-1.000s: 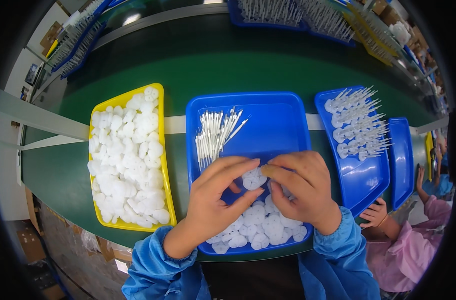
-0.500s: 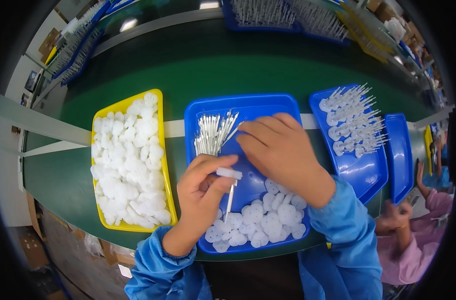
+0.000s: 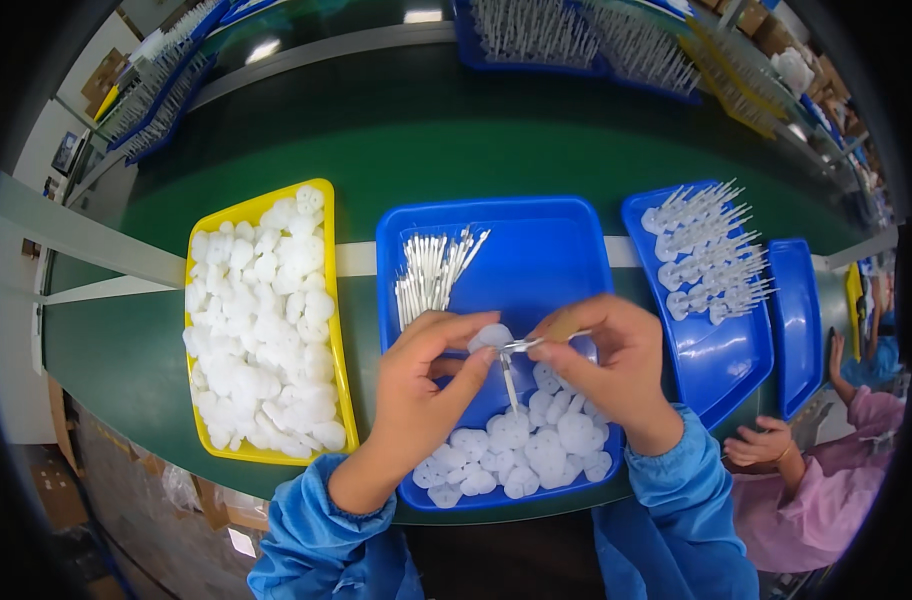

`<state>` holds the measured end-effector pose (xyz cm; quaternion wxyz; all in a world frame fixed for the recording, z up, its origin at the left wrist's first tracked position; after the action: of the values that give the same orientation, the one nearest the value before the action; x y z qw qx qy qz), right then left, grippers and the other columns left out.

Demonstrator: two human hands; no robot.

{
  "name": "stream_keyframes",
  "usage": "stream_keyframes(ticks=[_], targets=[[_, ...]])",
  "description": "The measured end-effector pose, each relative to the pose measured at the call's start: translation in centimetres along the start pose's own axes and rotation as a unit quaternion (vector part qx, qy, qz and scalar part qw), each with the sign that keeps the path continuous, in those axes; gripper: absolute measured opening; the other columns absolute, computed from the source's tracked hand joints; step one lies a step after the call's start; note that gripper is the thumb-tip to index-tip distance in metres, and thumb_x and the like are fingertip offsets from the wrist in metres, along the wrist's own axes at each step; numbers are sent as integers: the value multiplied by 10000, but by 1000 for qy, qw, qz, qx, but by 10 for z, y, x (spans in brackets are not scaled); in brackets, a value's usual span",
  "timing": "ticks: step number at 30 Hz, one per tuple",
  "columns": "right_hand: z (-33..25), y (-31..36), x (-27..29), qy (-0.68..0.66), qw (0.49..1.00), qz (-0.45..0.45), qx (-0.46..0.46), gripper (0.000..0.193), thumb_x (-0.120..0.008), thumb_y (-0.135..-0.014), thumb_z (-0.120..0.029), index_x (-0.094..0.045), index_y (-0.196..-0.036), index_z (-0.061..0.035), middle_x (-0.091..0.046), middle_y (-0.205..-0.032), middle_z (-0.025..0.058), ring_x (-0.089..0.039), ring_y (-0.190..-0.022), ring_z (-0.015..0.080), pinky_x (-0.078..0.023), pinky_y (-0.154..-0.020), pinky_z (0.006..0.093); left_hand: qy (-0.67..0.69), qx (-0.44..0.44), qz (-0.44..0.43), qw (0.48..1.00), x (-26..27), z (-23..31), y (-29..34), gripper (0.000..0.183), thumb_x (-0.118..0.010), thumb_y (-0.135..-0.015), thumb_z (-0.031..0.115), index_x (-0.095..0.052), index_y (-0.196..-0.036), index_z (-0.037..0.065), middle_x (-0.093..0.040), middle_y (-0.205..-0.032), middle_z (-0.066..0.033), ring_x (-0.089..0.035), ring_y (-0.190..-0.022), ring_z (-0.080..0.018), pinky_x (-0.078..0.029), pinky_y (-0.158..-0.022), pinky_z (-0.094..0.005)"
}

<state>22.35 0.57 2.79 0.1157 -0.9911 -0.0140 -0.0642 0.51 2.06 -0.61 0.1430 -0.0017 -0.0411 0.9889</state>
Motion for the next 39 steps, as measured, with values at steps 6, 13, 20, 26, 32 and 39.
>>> stream_keyframes(ticks=[6,13,20,26,32,39], targets=[[5,9,-4,200,976,-16,82,181,-920,-863,-75,-848,-1028,-56,-808,-859,81,-757,-705,174,-588,-641,296,22,17,-8,1000,0,5,1,372,-692,-1025,-117,-703,-1394,-75,-586,-1302,-101,-723,-1234,-213,-662,-1003,-291],[3,11,-4,199,979,-10,46,179,-912,-872,-93,-857,-1040,-71,-758,-727,51,-708,-596,148,-546,-565,280,-3,-9,22,1000,-1,10,0,401,-726,-995,-130,-720,-1390,-59,-604,-1289,-102,-715,-1210,-193,-669,-936,-264],[-8,9,-12,195,981,-14,2,134,-900,-904,-111,-851,-1016,-56,-716,-667,62,-687,-551,144,-516,-527,292,-121,-70,19,990,-3,16,1,404,-757,-967,-109,-790,-1349,19,-707,-1284,-134,-740,-1072,-174,-636,-869,-261],[0,9,-13,179,979,-60,-81,109,-897,-917,-143,-829,-950,-64,-722,-683,57,-683,-549,179,-509,-526,319,-237,-158,-1,959,-2,17,-3,455,-800,-898,-74,-806,-1335,53,-816,-1067,-154,-772,-920,-272,-612,-812,-372],[-6,7,-17,389,908,-11,156,139,-916,-863,-141,-836,-948,-68,-728,-695,60,-655,-557,248,-503,-586,370,-306,-177,4,935,-5,20,1,457,-819,-883,-48,-802,-1332,35,-819,-975,-152,-779,-840,-298,-615,-777,-383],[-2,5,-15,346,925,-22,157,127,-906,-878,-154,-835,-954,-81,-736,-701,53,-678,-565,236,-510,-567,360,-300,-153,-13,941,-5,20,4,449,-817,-891,-39,-799,-1335,27,-821,-979,-158,-782,-842,-294,-615,-775,-379]])
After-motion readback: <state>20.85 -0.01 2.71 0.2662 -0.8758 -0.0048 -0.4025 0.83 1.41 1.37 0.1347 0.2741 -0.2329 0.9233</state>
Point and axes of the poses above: each hand's wrist, its own y-axis away from the middle knuckle, its own x-axis out of the back of the hand, z = x × y, the point moved 2 cm from there along -y, towards the middle knuckle
